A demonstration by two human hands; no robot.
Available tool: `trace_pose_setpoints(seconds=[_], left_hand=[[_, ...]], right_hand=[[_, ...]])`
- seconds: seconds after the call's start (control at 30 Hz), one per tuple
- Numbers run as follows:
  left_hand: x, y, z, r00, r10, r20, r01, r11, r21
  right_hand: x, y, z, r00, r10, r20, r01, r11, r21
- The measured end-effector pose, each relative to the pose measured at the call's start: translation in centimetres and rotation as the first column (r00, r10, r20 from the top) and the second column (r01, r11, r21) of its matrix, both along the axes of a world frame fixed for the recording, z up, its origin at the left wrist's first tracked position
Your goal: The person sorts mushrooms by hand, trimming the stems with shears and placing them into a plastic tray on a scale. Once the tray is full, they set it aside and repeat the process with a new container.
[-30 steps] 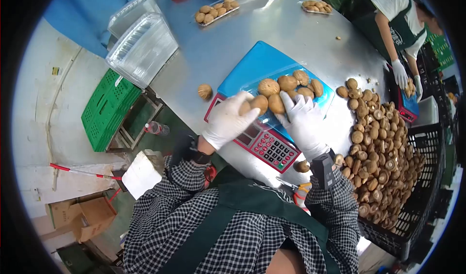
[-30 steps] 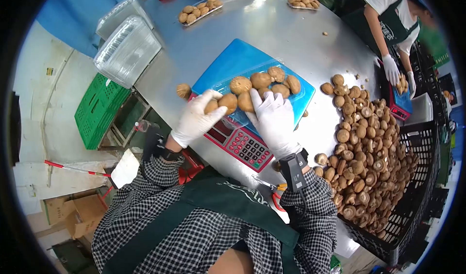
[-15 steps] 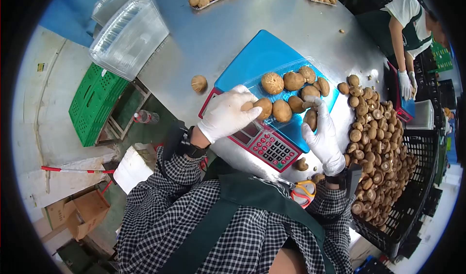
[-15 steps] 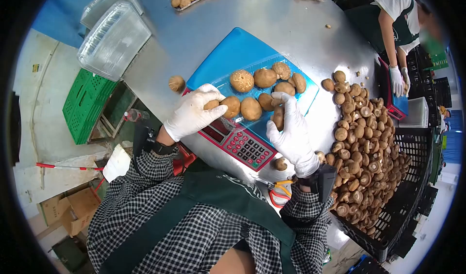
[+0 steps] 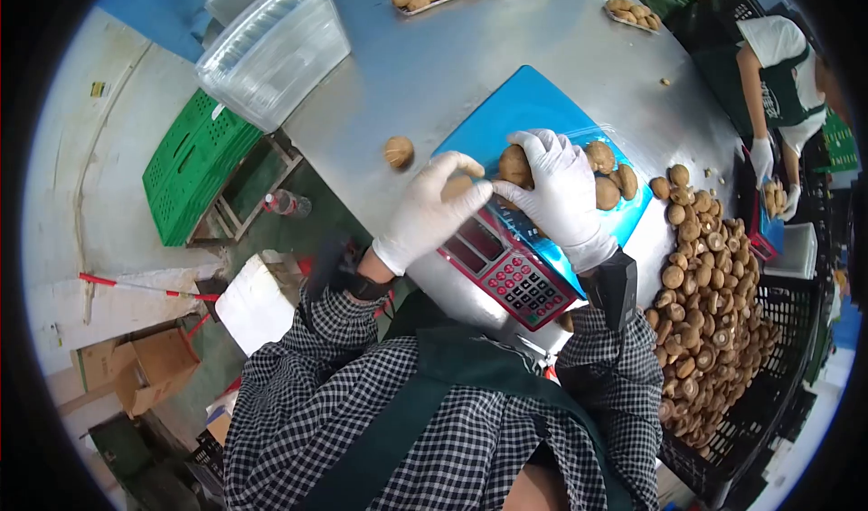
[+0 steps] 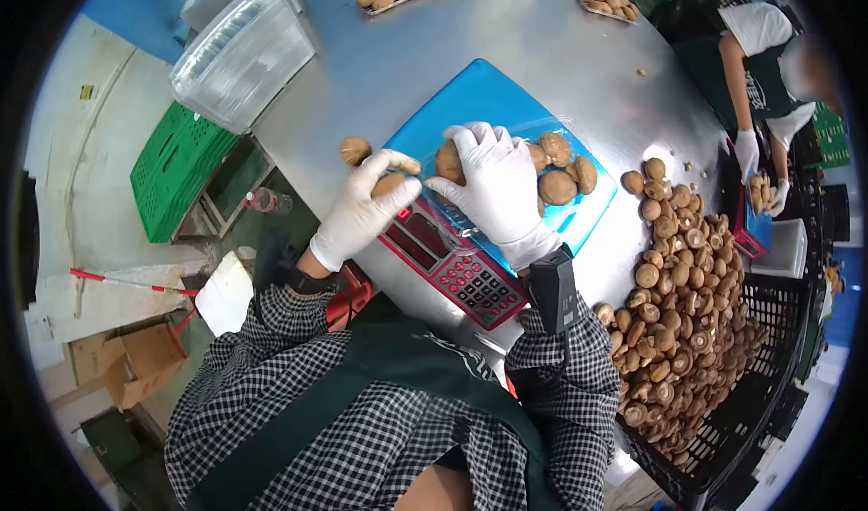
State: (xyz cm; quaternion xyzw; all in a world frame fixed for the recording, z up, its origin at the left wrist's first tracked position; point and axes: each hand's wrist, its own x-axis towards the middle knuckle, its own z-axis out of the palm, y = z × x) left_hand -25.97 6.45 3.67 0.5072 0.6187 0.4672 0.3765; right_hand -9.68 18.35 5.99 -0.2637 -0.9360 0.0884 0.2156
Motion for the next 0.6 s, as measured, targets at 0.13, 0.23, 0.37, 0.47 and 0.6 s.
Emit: trace_pose_setpoints(seconds=[0.13, 0.23, 0.37, 0.47, 0.6], left_hand=[[-2.2, -0.4, -0.6, 0.423, 0.031, 0.906, 0.04, 0.998, -0.053], [-2.5, -0.5, -1.5, 0.282, 0.0, 0.959, 0.066, 0.998, -0.02], [-1.2, -0.5, 0.2, 0.695, 0.064, 0.716, 0.024, 0.993, -0.112], [0.1, 0.0, 0.5, 0.988, -0.014, -0.155, 0.047, 0.977, 0.209], [1.2, 1.6, 1.6, 0.819, -0.035, -0.573, 0.152, 0.976, 0.158]], right_hand=[[-0.6, -0.2, -0.1, 0.997, -0.006, 0.072, 0.006, 1.0, 0.011], [0.0, -0.2, 0.2, 0.993, 0.03, 0.113, -0.029, 1.0, -0.005], [1.6, -0.6, 0.5, 0.992, 0.097, 0.079, -0.092, 0.994, -0.064], [3.3, -1.2, 0.6, 0.997, 0.08, -0.002, -0.079, 0.991, -0.111], [5.8, -2.3, 0.9, 0.949, -0.211, -0.234, 0.073, 0.868, -0.491]])
